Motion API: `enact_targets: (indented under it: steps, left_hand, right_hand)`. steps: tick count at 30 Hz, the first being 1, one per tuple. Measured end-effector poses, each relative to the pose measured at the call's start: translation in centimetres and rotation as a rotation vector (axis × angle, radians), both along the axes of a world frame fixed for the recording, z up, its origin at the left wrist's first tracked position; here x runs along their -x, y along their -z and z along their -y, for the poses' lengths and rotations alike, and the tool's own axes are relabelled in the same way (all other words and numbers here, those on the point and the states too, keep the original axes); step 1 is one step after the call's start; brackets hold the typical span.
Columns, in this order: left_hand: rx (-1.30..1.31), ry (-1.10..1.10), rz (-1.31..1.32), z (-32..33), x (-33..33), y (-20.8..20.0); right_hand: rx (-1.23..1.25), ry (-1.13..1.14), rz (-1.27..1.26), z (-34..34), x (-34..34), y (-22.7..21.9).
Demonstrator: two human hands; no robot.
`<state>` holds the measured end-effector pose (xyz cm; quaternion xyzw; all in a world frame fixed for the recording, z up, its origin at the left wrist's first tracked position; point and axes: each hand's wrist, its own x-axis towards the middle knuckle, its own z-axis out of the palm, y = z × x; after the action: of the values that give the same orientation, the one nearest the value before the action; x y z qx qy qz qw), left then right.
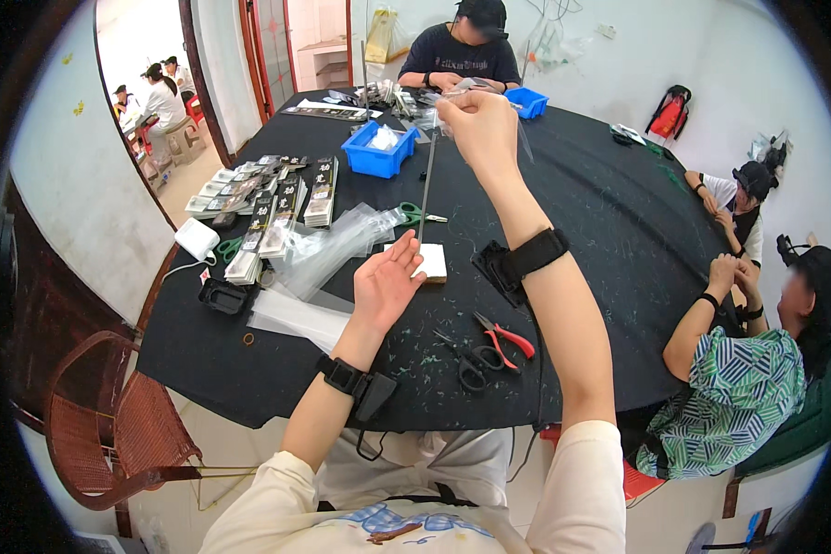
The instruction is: The person picks up a plastic bag and a metal rod, slides the rod into the bag, and places them on the table. They then pick up a small green component and a thin wire, join them together by hand, and trim the excess wire using shears and pliers.
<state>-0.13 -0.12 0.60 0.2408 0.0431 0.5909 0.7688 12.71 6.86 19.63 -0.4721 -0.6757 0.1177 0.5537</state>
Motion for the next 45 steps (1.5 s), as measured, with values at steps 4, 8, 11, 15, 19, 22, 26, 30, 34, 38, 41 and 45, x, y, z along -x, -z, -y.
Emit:
enact_targets:
  steps: [4, 8, 11, 15, 19, 22, 26, 30, 34, 38, 41, 45]
  left_hand:
    - [-0.004, 0.001, 0.002, 0.0, 0.0, 0.0]
    - [0.016, 0.004, 0.020, 0.1, 0.1, -0.1]
    - [0.017, 0.005, 0.023, 0.1, 0.1, -0.1]
    - [0.013, 0.002, 0.021, 0.1, 0.1, 0.0]
    - [0.017, 0.007, 0.023, 0.0, 0.1, 0.0]
    - [0.012, 0.005, 0.018, 0.0, 0.1, 0.0]
    - [0.008, 0.006, 0.014, 0.0, 0.0, 0.0]
    - [-0.002, 0.014, 0.022, -0.1, 0.1, 0.2]
    - [-0.008, 0.021, 0.041, 0.0, 0.1, 0.1]
    - [-0.008, 0.003, 0.060, 0.0, 0.1, 0.2]
    - [-0.022, 0.003, 0.097, -0.1, 0.3, 0.2]
    - [-0.023, 0.000, 0.161, 0.1, 0.2, -0.1]
  right_hand:
    - [0.021, -0.002, 0.067, -0.2, -0.2, 0.2]
    - [0.013, -0.010, 0.111, -0.1, -0.2, 0.3]
    - [-0.012, -0.022, 0.123, 0.0, -0.3, 0.3]
    - [-0.031, -0.030, 0.143, 0.3, -0.4, 0.3]
    - [-0.065, -0.011, 0.211, 0.9, -0.3, 0.1]
    - [-0.072, 0.010, 0.222, 1.2, -0.2, 0.4]
    - [-0.028, 0.038, 0.266, 1.6, -0.2, 1.1]
    - [-0.065, 0.037, 0.236, 1.9, 0.1, 1.9]
    - [-0.070, 0.036, 0.132, 1.7, 0.4, 3.2]
    - [-0.050, 0.017, 0.077, 1.7, 0.8, 5.1]
    - [-0.012, -0.015, 0.047, 1.8, 1.0, 6.9]
    - [0.053, -0.064, -0.012, 1.6, 0.8, 8.8]
